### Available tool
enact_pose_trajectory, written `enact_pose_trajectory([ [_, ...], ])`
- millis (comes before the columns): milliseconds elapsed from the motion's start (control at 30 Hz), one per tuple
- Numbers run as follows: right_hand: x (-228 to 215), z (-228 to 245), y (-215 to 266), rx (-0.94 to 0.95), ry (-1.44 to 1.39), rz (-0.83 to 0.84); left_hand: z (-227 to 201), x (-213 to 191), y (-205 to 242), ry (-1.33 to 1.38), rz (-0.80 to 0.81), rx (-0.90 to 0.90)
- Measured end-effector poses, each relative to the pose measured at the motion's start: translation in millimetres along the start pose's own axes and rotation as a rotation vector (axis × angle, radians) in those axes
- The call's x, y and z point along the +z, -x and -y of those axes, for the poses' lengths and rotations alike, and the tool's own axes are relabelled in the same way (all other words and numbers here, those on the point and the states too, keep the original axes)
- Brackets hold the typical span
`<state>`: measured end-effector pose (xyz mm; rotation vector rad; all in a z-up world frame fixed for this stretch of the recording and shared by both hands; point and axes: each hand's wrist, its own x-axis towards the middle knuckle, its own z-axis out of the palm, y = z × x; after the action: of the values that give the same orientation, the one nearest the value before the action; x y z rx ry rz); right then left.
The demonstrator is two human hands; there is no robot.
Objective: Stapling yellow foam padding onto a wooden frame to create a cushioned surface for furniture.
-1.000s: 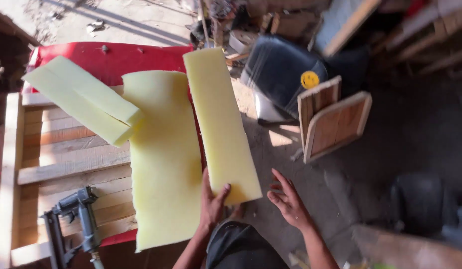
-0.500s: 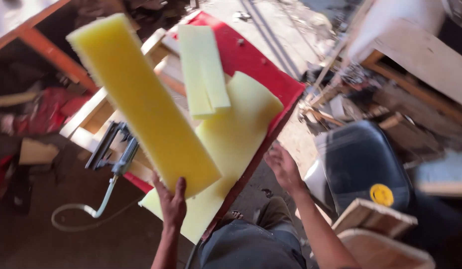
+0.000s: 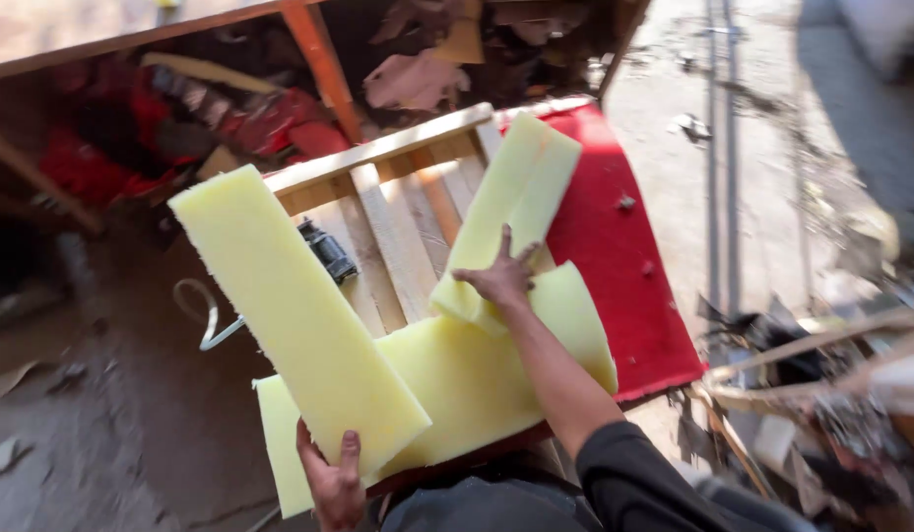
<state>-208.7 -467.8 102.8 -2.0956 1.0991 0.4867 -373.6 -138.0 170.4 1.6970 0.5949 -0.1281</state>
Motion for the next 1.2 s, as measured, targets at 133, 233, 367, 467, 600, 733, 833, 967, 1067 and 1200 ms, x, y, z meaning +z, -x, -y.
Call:
enact_pose_trajectory([
  [133,5,-59,-58,-0.327,-0.234,-0.247,-5,46,-12,0.197,0.012,0.180],
  [233,-30,-81,-63,-0.362,-0.493,-0.146,-19,67,-27,0.059,-0.006,0.121],
  [367,-99,-145,-109,-0.701,-0.449,-0.293,-39,114,-69,-0.027,-0.003,0.257],
  [467,-151,-168,-132,-0.849,-0.312,-0.426,-29,140,-115,-0.006,0.033,0.317],
  [600,-186,-206,-155,-0.620,-0.045,-0.354,-36,170,-154,-0.025,0.130,0.184],
  [733,-169,-255,-202,-0.451,0.103,-0.031,5,195,-201,-0.100,0.209,0.000],
  [833,-147,-272,-212,-0.302,0.183,-0.017,58,204,-222,-0.383,0.209,-0.155],
  [967,-125,-268,-233,-0.310,0.252,-0.385,46,194,-227,-0.457,0.198,-0.140],
  [1067,-75,-187,-193,-0.678,0.016,-0.750,53,184,-234,-0.540,0.249,-0.129],
  [1200,-18,-2,-53,-0.509,-0.346,0.013,33,174,-235,-0.775,0.262,-0.077],
])
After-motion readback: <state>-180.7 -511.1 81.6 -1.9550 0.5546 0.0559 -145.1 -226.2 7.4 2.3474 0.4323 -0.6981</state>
